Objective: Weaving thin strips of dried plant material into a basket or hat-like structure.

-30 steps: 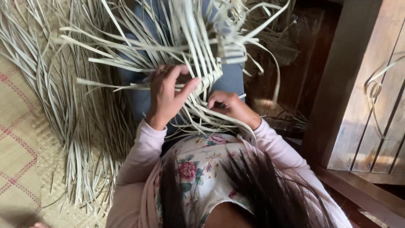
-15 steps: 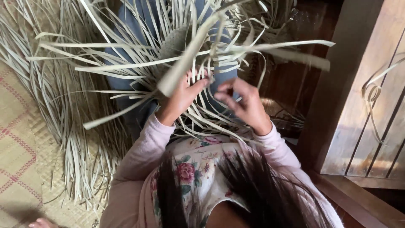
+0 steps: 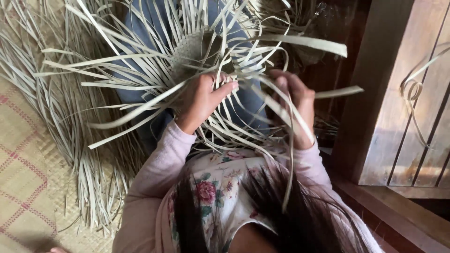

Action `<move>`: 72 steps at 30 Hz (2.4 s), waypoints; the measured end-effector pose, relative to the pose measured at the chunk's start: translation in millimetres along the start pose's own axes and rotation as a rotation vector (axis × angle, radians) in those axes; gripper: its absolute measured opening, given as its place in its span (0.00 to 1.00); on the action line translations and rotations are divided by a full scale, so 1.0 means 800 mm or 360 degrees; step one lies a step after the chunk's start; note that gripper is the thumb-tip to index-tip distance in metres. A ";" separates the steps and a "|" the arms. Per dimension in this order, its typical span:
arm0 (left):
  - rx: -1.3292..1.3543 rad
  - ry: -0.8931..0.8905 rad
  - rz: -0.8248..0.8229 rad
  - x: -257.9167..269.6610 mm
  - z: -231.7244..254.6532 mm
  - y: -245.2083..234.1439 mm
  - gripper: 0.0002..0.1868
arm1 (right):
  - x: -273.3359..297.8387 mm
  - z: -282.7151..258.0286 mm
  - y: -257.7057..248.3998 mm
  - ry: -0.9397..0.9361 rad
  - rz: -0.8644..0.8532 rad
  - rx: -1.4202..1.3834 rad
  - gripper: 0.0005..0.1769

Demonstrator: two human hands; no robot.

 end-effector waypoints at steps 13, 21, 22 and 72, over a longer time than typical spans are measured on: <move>-0.0069 0.0015 0.0334 -0.005 -0.008 0.028 0.07 | -0.006 -0.011 0.025 -0.1042 0.0261 0.0500 0.17; -0.0513 0.0891 0.0586 0.034 0.032 0.001 0.11 | -0.022 0.014 0.073 -0.0377 -0.0247 -0.0436 0.08; -0.0515 0.0894 0.0592 0.025 0.013 0.007 0.11 | -0.022 0.009 0.073 -0.0384 -0.0248 -0.0437 0.08; 0.0017 0.0531 0.0935 0.101 0.033 -0.049 0.22 | 0.013 -0.057 0.064 -0.1470 -0.0081 0.1076 0.06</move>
Point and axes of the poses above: each hand's wrist, its own x-axis away from the middle knuckle, its own y-axis out of the palm, z = x × y, the point moved 3 cm from there along -x, towards the middle knuckle, and after that the axes turned 3 degrees about -y, right-handed, at the moved point
